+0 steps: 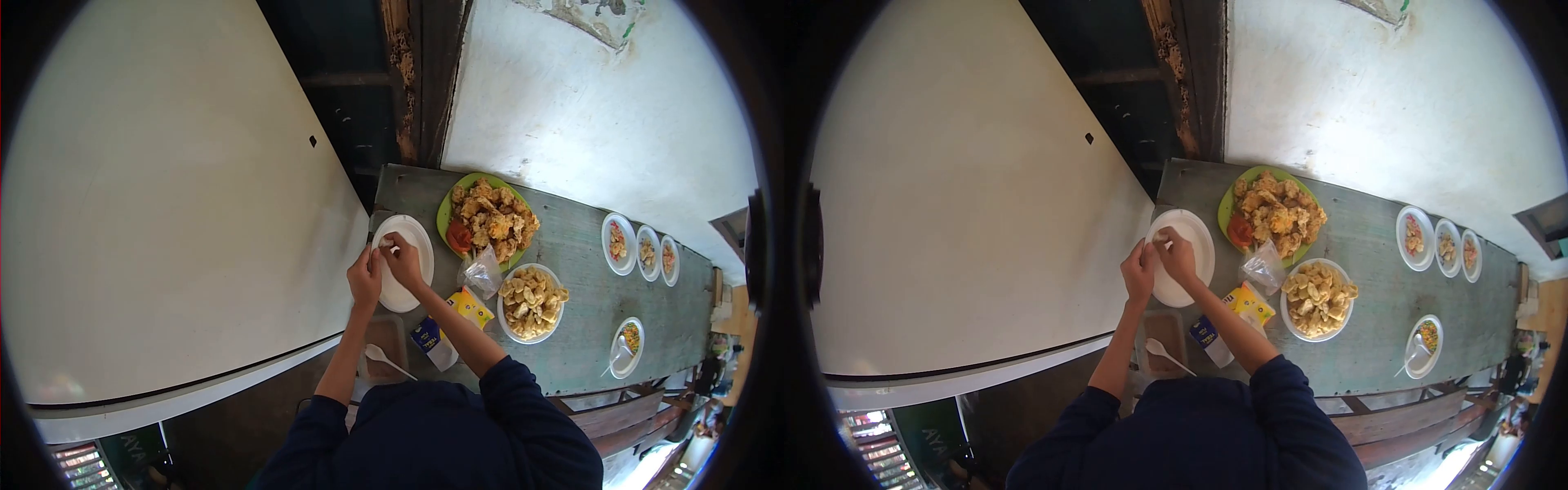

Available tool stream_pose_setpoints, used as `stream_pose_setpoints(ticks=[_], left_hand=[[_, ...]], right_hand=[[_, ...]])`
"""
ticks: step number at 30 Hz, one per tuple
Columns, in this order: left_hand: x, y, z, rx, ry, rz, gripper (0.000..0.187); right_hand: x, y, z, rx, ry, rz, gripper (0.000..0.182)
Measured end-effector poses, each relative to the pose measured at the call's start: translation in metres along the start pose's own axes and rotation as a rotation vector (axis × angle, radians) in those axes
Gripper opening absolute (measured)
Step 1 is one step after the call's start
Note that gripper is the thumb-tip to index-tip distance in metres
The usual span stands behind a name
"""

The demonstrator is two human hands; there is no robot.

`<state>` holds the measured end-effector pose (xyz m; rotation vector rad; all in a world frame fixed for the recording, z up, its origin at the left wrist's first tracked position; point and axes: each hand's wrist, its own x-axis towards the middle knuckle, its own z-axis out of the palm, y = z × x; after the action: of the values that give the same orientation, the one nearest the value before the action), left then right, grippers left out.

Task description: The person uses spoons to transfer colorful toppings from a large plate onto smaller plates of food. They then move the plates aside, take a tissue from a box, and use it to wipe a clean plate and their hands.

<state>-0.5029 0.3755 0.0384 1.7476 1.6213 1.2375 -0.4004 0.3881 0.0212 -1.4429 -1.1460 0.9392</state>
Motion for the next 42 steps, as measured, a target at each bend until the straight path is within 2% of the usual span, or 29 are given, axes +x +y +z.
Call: stream_pose_setpoints(ticks=[2, 4, 6, 7, 8, 10, 14, 20, 22, 24, 28, 30, 34, 35, 37, 42], left_hand=[[0.006, 0.002, -0.003, -0.058, 0.021, 0.04, 0.026], [0.007, 0.003, -0.007, -0.071, 0.02, 0.029, 0.026], [0.006, 0.003, -0.008, -0.082, 0.022, 0.019, 0.026], [0.004, 0.003, -0.008, -0.034, 0.012, 0.017, 0.025], [0.001, 0.003, -0.007, 0.012, 0.0, 0.014, 0.025], [-0.003, 0.003, -0.004, 0.02, -0.032, -0.011, 0.026], [-0.002, 0.012, -0.002, 0.011, -0.058, -0.034, 0.027], [0.002, 0.003, -0.006, -0.062, -0.047, 0.015, 0.026], [-0.003, 0.006, -0.007, -0.085, -0.044, -0.015, 0.026], [-0.005, 0.007, -0.008, -0.106, -0.043, -0.044, 0.026], [-0.003, -0.002, -0.005, -0.093, -0.055, -0.062, 0.027], [-0.001, -0.006, -0.007, -0.075, -0.037, -0.047, 0.027], [0.005, -0.008, -0.008, -0.043, -0.05, -0.026, 0.025], [0.006, -0.008, -0.008, -0.013, -0.054, -0.02, 0.025], [0.009, -0.008, -0.006, -0.002, -0.023, 0.019, 0.026], [0.015, 0.004, -0.008, 0.081, -0.047, 0.022, 0.027]], right_hand=[[-0.015, -0.01, 0.0, -0.108, -0.15, -0.055, 0.02], [-0.022, -0.012, -0.004, -0.108, -0.194, -0.049, 0.019], [-0.022, 0.001, -0.009, 0.009, -0.239, -0.133, 0.018], [-0.014, 0.012, -0.005, 0.043, -0.086, -0.09, 0.019], [-0.005, 0.011, -0.01, 0.009, -0.001, 0.11, 0.017], [0.014, 0.023, -0.01, 0.041, 0.163, 0.009, 0.016], [0.019, -0.002, -0.01, -0.047, 0.182, 0.002, 0.014], [-0.006, -0.019, -0.01, -0.138, -0.124, -0.149, 0.012], [-0.006, -0.016, -0.012, -0.113, -0.146, -0.183, 0.014], [-0.001, -0.012, -0.014, -0.032, -0.216, -0.077, 0.015], [-0.004, -0.013, -0.01, 0.141, -0.203, 0.036, 0.014], [-0.013, -0.009, -0.011, 0.078, -0.333, 0.036, 0.012], [-0.043, -0.008, -0.018, -0.108, -0.476, -0.117, 0.017], [-0.052, -0.008, -0.022, -0.109, -0.477, -0.116, 0.017], [-0.067, -0.005, -0.028, -0.263, -0.647, -0.045, 0.022], [-0.07, -0.005, -0.029, -0.209, -0.578, 0.044, 0.02]])
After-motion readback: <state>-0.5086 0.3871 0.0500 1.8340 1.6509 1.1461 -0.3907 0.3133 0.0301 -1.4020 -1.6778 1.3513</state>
